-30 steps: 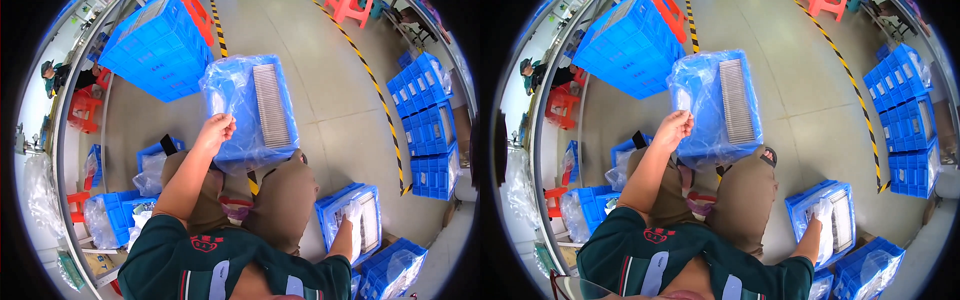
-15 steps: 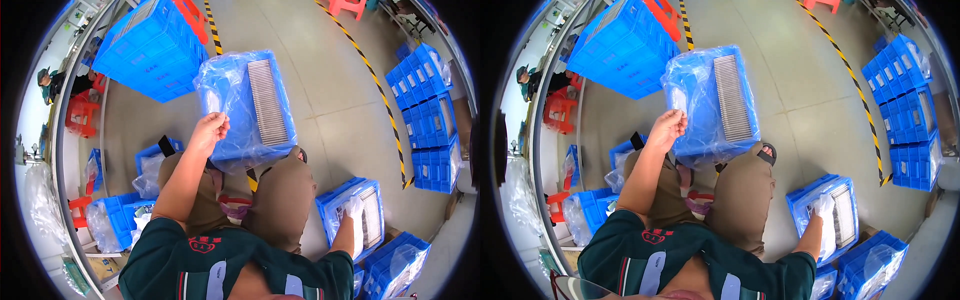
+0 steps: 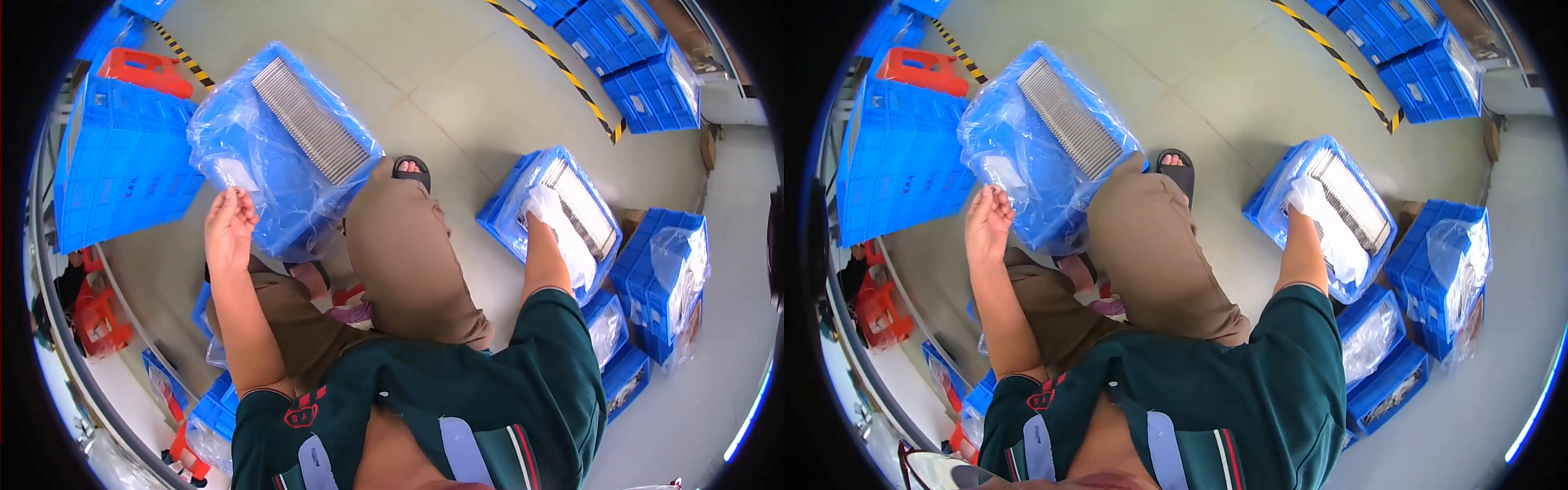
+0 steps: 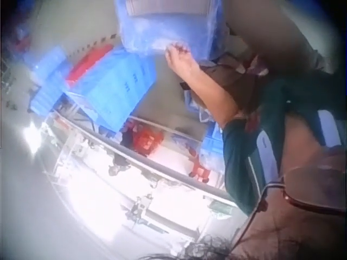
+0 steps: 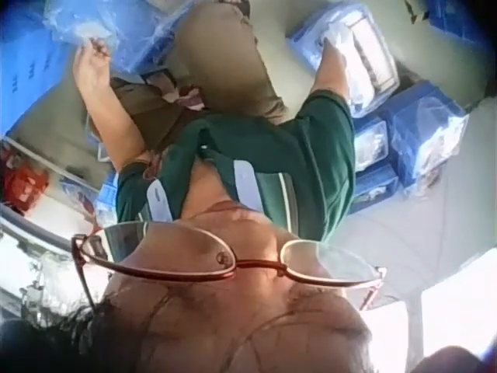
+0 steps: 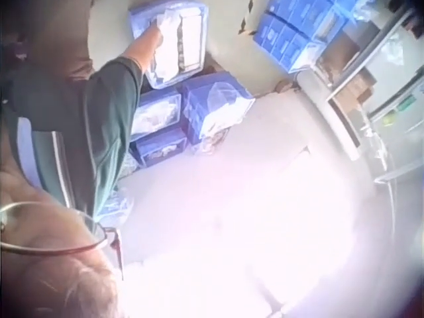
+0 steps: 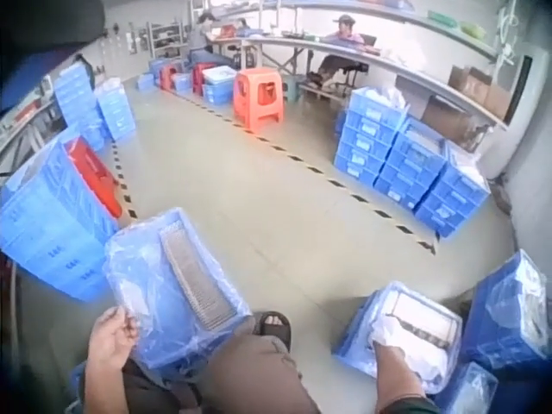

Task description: The person fits small rings onto metal rods by hand and stacks the assembled rods into a plastic crate.

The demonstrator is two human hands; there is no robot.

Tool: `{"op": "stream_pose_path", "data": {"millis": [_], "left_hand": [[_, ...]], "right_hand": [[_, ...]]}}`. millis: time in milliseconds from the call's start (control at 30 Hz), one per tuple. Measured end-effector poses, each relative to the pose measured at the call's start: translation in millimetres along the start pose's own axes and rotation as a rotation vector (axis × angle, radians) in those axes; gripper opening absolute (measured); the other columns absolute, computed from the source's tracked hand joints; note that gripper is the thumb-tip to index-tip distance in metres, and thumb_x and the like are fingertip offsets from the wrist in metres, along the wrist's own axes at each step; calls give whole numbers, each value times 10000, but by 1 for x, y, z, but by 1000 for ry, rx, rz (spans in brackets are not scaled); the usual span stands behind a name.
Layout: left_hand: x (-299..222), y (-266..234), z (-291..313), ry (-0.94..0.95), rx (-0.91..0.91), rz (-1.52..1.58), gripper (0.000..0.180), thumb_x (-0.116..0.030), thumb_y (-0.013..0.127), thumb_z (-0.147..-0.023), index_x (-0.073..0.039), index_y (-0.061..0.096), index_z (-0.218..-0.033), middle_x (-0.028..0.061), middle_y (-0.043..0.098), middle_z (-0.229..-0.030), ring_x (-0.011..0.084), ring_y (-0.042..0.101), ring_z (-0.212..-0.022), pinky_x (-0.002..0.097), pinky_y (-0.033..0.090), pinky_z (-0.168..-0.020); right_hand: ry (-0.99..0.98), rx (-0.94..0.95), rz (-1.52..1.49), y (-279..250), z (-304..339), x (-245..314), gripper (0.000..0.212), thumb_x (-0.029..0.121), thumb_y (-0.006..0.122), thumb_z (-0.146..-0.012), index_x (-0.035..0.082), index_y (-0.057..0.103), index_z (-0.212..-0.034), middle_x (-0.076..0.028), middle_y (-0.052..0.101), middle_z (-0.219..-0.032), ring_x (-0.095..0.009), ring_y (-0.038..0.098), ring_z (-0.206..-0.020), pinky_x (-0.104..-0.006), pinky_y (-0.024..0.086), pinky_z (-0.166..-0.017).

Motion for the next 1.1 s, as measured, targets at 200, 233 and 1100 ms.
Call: {"op": "stream_pose_path", "data": {"millis": [200, 233, 1100], "left_hand": [[-1, -5, 7, 5, -46, -37, 184, -249, 518, -871, -67, 537, -854, 7, 531, -734, 87, 459, -641, 228, 369, -597], [-3, -7, 9, -4, -61, -36, 184, -249, 518, -871, -67, 537, -854, 7, 531, -734, 87, 459, -641, 228, 369, -597], [0, 2, 3, 10, 43, -86, 186, -231, 520, -872, -49, 551, -892, 6, 526, -761, 78, 447, -639, 216, 342, -571]], "right_hand": [[-53, 88, 106, -16, 9, 4, 224, 195, 528, -748, 32, 663, -820, -172, 633, -833, -307, 622, -811, -364, 485, -710], [-203, 164, 207, -33, 14, 13, 228, 199, 529, -753, 30, 663, -828, -171, 634, -837, -305, 621, -820, -358, 484, -714], [-657, 330, 377, -6, -50, -35, 129, 102, 504, -705, 41, 587, -783, -199, 568, -849, -334, 558, -844, -412, 435, -741]]}}
Point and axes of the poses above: each hand's wrist, its own z-axis away from the middle knuckle, its own y-axis out of the palm, x = y × z, the point moved 1 cm from there along -z, towards the middle knuckle
